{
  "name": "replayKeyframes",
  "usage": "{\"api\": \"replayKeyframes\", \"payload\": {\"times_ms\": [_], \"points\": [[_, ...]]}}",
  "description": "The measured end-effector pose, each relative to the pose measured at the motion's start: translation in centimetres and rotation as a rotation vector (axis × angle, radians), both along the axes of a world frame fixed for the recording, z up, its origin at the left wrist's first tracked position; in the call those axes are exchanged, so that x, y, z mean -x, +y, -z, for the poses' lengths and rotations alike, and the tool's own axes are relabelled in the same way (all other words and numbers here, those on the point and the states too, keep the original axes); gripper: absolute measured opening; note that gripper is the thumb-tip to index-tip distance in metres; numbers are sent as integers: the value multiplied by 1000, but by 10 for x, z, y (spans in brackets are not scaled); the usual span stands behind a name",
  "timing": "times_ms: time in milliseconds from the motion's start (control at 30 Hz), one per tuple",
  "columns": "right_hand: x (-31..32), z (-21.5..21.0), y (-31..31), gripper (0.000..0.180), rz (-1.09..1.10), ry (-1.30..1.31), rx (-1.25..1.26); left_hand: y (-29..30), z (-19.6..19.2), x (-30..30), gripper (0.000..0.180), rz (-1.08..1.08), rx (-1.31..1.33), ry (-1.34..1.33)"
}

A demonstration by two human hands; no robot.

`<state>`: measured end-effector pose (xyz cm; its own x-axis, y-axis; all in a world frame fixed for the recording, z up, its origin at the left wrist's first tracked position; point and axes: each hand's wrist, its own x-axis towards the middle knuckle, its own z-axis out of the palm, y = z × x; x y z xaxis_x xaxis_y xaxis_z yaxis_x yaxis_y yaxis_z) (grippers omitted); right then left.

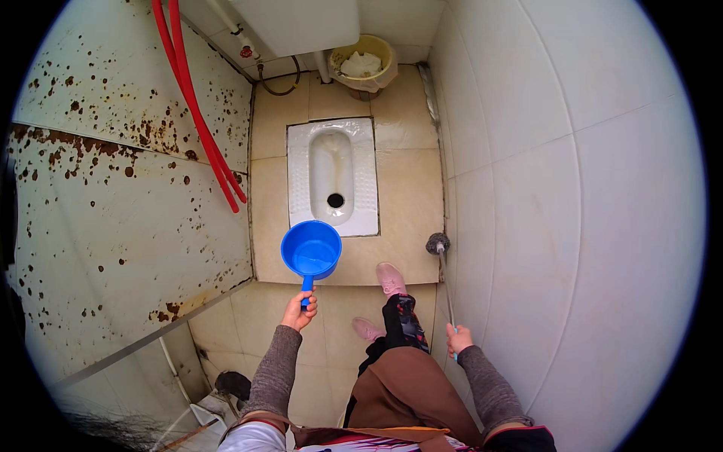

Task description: The person cleans a squat toilet by repeatedly scooping water from a bucket with a blue plastic scoop and pouring it into the bowl. They use a long-handled toilet brush to scrub the interior surfaces while standing in the tiled bathroom.

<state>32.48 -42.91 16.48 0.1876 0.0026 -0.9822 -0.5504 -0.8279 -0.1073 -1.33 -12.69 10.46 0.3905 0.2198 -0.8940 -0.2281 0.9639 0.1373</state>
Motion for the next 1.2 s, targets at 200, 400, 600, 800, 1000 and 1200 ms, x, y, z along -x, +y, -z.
{"api": "replayKeyframes", "payload": {"times_ms": [200,400,600,800,1000,1200], "points": [[9,8,-10,30,44,29,3,2,-3,-10,25,183,-44,77],[10,17,-23,28,78,41,-6,-6,22,-15,8,270,5,183],[13,19,-28,28,132,40,3,29,73,-116,13,577,-187,366],[14,9,-6,30,136,58,-19,96,69,-231,9,731,-924,948],[10,-2,-13,32,137,8,-55,113,-4,-241,24,431,-890,617],[25,1,-11,31,124,8,-89,107,-26,-124,14,-7,-349,-26]]}}
